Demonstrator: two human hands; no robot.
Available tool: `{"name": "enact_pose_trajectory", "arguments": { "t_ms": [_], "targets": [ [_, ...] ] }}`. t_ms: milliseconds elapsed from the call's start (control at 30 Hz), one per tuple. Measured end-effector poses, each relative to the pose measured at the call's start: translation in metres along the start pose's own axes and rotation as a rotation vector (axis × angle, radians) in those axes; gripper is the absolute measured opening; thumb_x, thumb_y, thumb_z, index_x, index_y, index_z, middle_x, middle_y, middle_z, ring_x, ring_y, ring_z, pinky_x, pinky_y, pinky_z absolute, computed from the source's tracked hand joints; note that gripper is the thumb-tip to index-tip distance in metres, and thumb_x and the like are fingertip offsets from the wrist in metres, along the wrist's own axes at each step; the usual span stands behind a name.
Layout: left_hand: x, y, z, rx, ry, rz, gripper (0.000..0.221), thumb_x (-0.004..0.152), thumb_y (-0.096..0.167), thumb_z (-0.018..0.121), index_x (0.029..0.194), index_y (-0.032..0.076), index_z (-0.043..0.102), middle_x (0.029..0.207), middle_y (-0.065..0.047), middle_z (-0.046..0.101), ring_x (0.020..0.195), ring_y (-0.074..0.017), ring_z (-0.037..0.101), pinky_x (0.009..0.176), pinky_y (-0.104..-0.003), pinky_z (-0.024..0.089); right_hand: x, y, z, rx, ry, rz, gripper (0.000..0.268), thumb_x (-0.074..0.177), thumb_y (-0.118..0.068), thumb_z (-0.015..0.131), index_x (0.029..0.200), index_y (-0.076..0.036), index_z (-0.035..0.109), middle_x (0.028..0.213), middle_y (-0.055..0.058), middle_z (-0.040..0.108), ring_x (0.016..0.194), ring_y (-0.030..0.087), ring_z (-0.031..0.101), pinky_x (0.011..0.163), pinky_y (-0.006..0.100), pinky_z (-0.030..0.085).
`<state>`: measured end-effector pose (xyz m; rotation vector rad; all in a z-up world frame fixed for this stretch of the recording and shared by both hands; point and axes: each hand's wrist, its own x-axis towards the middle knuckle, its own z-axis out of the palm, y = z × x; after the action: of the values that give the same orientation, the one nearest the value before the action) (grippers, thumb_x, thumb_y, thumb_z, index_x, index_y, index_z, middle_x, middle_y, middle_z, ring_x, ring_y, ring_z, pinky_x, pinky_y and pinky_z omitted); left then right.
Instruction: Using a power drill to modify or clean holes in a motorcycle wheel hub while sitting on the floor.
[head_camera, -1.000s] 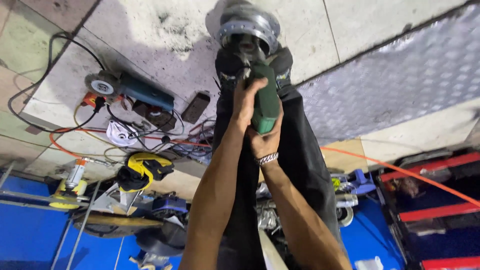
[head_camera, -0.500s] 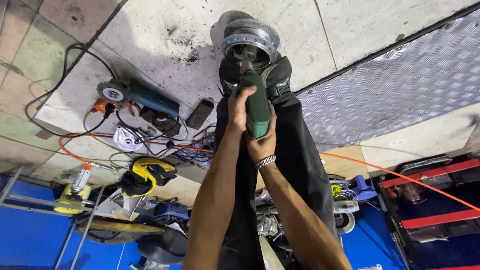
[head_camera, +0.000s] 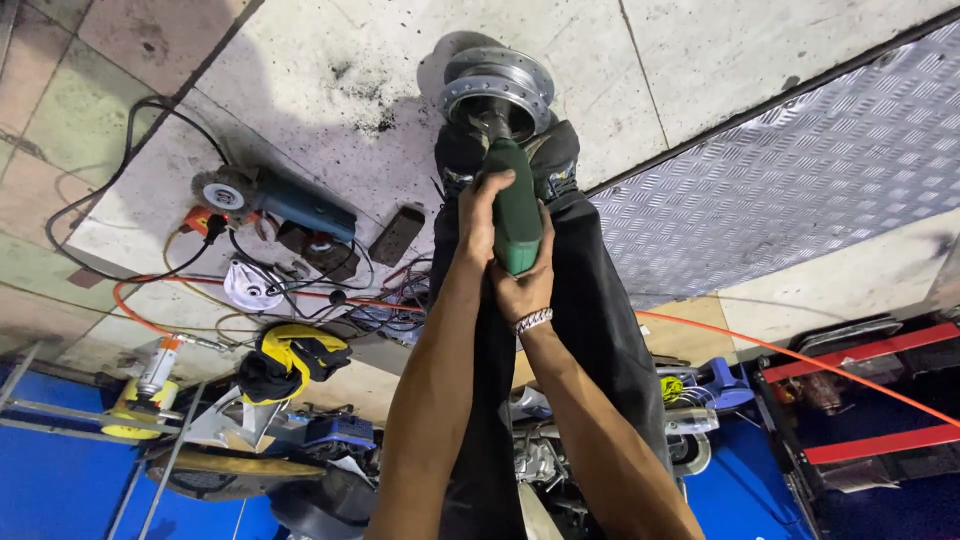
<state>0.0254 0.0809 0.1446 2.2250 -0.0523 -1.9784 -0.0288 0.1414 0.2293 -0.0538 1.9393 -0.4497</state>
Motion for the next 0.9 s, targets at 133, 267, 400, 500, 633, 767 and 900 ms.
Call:
{"name": "enact_pose_trajectory", "arguments": {
  "t_ms": [133,267,400,500,633,767,900],
  "targets": [
    [0.015,-0.022,-0.016,-0.013,0.008,0.017,0.049,0.075,0.036,0.085,0.109,0.004,0.070,0.095,-0.013,0.066,0.090,-0.0264,0.066,0.081,-0.042,0.056,0.005,-0.006,-0.003,-0.008,-0.047,0.088,0.101,0.065,-0.016,0.077,0.154,-0.037,0.035,0.142,0.012,0.061,0.134,0.039,0.056,0.115,0.049,0.044],
    [-0.012,0.011,-0.013,0.211,0.034,0.014,0.082,0.079,0.056,0.079,0.133,-0.002,0.060,0.125,-0.026,0.063,0.117,-0.0392,0.061,0.099,-0.051,0.050,0.006,0.001,-0.008,-0.059,-0.082,0.054,0.095,0.068,-0.021,0.079,0.152,-0.038,0.039,0.136,0.013,0.066,0.128,0.040,0.060,0.109,0.051,0.049],
    [0.016,0.032,0.005,0.961,0.353,0.525,0.076,0.093,0.056,0.068,0.141,0.001,0.049,0.130,-0.030,0.057,0.125,-0.0500,0.057,0.104,-0.063,0.047,-0.016,0.002,-0.029,-0.072,-0.080,0.030,0.094,0.067,-0.020,0.081,0.151,-0.029,0.040,0.126,0.016,0.068,0.115,0.043,0.067,0.097,0.052,0.055],
    [0.105,0.032,0.015,1.619,0.190,0.974,0.086,0.086,0.028,0.084,0.158,0.031,0.037,0.155,-0.018,0.034,0.142,-0.0440,0.040,0.116,-0.058,0.041,-0.038,-0.008,-0.049,0.348,-0.120,-0.025,0.095,0.059,0.019,0.053,0.148,-0.011,0.041,0.107,0.012,0.066,0.067,0.018,0.060,0.051,0.026,0.050],
    [0.149,0.063,0.040,2.066,-0.098,1.108,0.045,0.097,0.007,0.058,0.140,0.018,0.061,0.116,-0.021,0.059,0.079,-0.0313,0.066,0.071,-0.047,0.064,-0.038,0.004,-0.053,0.504,-0.174,-0.040,0.101,0.054,0.019,0.052,0.150,-0.011,0.037,0.111,0.014,0.064,0.077,0.021,0.063,0.057,0.027,0.053],
    [0.140,0.097,0.009,1.700,-0.191,0.836,0.045,0.098,0.010,0.049,0.142,-0.001,0.051,0.096,-0.014,0.053,0.063,-0.0232,0.063,0.049,-0.032,0.059,-0.041,0.017,-0.051,0.501,-0.157,-0.044,0.094,0.059,0.018,0.050,0.149,-0.010,0.040,0.099,0.012,0.065,0.069,0.017,0.058,0.054,0.028,0.049],
    [0.163,0.081,-0.048,1.253,-0.099,0.712,0.067,0.082,-0.001,0.079,0.143,0.011,0.054,0.133,-0.021,0.060,0.112,-0.0338,0.064,0.092,-0.045,0.059,-0.045,0.025,-0.049,0.576,-0.157,-0.033,0.092,0.059,0.017,0.052,0.146,-0.010,0.042,0.108,0.015,0.068,0.083,0.024,0.068,0.062,0.030,0.055]
  ]
}}
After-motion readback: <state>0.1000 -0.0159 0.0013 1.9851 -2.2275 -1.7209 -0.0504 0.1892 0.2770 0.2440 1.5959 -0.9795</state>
